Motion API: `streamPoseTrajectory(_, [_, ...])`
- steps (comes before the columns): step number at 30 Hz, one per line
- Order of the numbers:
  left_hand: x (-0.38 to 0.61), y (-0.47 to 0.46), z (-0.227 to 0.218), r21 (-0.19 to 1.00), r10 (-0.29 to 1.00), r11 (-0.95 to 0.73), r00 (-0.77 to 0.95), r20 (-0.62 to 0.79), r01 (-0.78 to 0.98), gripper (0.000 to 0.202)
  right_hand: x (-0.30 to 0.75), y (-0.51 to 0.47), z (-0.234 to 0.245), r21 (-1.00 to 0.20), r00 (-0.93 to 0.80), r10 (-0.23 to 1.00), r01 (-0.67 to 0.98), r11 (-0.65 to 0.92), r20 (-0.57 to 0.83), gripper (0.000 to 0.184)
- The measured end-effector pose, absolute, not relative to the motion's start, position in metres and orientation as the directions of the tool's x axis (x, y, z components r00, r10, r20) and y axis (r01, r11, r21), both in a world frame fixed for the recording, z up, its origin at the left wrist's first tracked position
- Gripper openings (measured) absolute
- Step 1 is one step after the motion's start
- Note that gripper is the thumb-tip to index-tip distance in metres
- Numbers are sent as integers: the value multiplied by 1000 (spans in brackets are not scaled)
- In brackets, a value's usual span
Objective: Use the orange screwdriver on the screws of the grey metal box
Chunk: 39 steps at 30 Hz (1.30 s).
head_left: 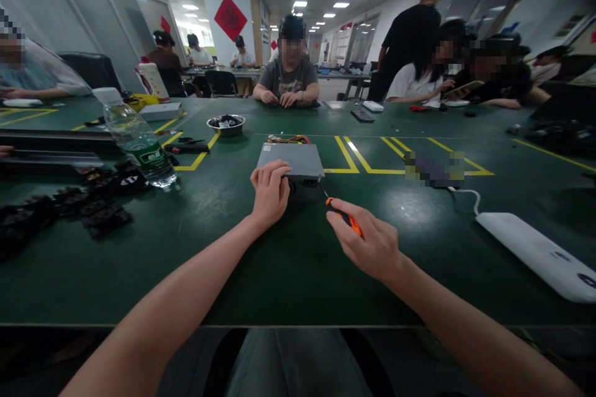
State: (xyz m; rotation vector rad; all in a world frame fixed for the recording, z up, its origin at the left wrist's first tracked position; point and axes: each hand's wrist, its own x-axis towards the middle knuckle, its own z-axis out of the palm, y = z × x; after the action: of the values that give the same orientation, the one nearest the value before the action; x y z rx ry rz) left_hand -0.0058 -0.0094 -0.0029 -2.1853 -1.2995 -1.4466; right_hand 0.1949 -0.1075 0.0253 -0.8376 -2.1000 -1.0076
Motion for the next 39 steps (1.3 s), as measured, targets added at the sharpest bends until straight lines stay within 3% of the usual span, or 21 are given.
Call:
streamPoseTrajectory(4, [-7, -10, 0, 190, 548, -578, 205, 811, 794, 30, 194, -110, 29, 386, -532, 284, 812, 437, 798, 13])
streamPoseTrajectory(8, [-7, -9, 0, 152, 568, -583, 266, 779, 798, 34, 186, -117, 33, 364, -506, 366, 845, 392, 781, 15])
streamPoseTrajectory(14, [-7, -10, 1, 126, 575, -587, 302, 761, 800, 35, 174, -132, 39, 497, -611, 427, 791, 357, 667, 19])
streamPoseTrajectory(18, [-7, -11, 2, 116, 584, -581, 313, 749, 806, 34, 172, -136, 45, 445, -520, 550, 852, 276, 654, 13])
streamPoseTrajectory(26, [-7, -11, 3, 90, 588, -575, 334, 737, 813, 32, 173, -141, 45, 448, -515, 590, 852, 270, 622, 20])
streamPoseTrajectory(31, [-5, -12, 6, 104, 611, -561, 325, 722, 822, 32, 179, -139, 47, 343, -351, 676, 927, 152, 648, 22])
streamPoseTrajectory(34, [-3, -12, 7, 131, 620, -543, 292, 728, 829, 29, 176, -141, 46, 309, -346, 702, 933, 185, 623, 23])
streamPoseTrajectory(39, [0, -12, 7, 167, 632, -524, 249, 734, 835, 24, 167, -141, 39, 362, -453, 640, 890, 278, 621, 23])
